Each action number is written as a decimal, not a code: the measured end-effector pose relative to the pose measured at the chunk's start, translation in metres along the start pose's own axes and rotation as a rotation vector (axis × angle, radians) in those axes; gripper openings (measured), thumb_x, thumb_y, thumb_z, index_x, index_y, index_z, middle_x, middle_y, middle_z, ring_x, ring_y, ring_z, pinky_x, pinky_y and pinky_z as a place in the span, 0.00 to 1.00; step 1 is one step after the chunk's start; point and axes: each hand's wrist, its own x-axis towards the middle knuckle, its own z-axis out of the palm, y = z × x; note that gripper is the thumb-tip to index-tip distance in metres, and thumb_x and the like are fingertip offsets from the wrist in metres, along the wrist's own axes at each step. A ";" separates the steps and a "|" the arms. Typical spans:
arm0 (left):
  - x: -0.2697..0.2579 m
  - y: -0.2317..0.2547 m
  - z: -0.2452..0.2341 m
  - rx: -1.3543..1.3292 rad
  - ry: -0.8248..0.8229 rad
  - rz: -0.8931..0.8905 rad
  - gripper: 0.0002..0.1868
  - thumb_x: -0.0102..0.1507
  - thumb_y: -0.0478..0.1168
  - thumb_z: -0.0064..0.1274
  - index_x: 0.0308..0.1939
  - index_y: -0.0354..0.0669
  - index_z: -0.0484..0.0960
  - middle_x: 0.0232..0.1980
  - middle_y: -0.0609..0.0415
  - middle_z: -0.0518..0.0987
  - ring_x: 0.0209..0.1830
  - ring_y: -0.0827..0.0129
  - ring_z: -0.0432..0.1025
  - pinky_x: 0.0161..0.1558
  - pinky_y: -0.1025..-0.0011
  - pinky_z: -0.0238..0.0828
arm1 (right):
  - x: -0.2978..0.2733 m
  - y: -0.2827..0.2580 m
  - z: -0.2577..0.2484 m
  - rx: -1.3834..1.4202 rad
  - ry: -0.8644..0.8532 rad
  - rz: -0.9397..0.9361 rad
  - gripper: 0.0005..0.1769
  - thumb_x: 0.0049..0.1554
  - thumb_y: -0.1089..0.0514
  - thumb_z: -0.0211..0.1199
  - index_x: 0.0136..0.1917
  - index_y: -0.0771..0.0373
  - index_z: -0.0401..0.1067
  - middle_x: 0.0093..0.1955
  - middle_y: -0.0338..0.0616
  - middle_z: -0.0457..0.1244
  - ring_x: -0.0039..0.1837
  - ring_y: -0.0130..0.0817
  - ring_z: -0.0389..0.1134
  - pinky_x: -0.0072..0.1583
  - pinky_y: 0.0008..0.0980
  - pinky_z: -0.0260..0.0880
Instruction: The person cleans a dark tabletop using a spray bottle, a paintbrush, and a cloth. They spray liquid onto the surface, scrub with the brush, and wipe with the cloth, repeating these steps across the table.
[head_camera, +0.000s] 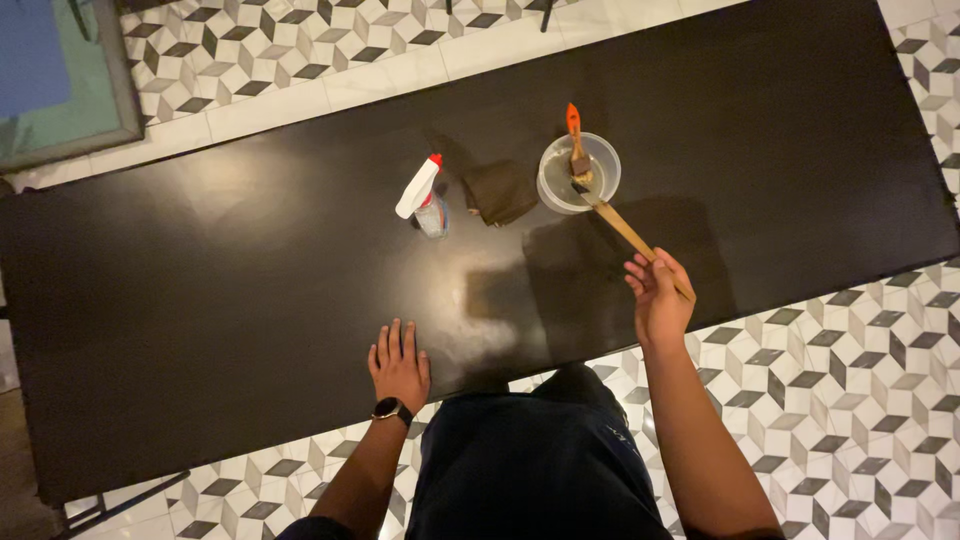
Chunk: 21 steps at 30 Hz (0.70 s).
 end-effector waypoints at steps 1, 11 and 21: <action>0.002 0.005 -0.007 0.035 0.002 -0.008 0.34 0.68 0.49 0.45 0.78 0.50 0.61 0.82 0.45 0.57 0.83 0.46 0.48 0.76 0.41 0.40 | -0.002 -0.001 0.001 0.016 0.008 0.009 0.18 0.67 0.57 0.58 0.69 0.66 0.66 0.62 0.59 0.66 0.60 0.47 0.69 0.61 0.42 0.70; 0.093 0.097 -0.023 -0.693 0.120 0.223 0.15 0.69 0.41 0.50 0.57 0.40 0.79 0.54 0.41 0.79 0.56 0.47 0.73 0.59 0.57 0.70 | -0.023 -0.002 0.009 0.142 0.046 0.109 0.19 0.67 0.55 0.53 0.68 0.63 0.65 0.62 0.54 0.66 0.60 0.43 0.70 0.60 0.41 0.70; 0.233 0.249 0.047 -1.360 -0.176 -0.069 0.22 0.71 0.51 0.45 0.60 0.39 0.77 0.55 0.50 0.80 0.56 0.63 0.74 0.55 0.68 0.69 | -0.045 0.000 0.003 0.127 0.034 0.050 0.18 0.67 0.56 0.54 0.68 0.65 0.65 0.62 0.56 0.67 0.59 0.43 0.70 0.59 0.40 0.70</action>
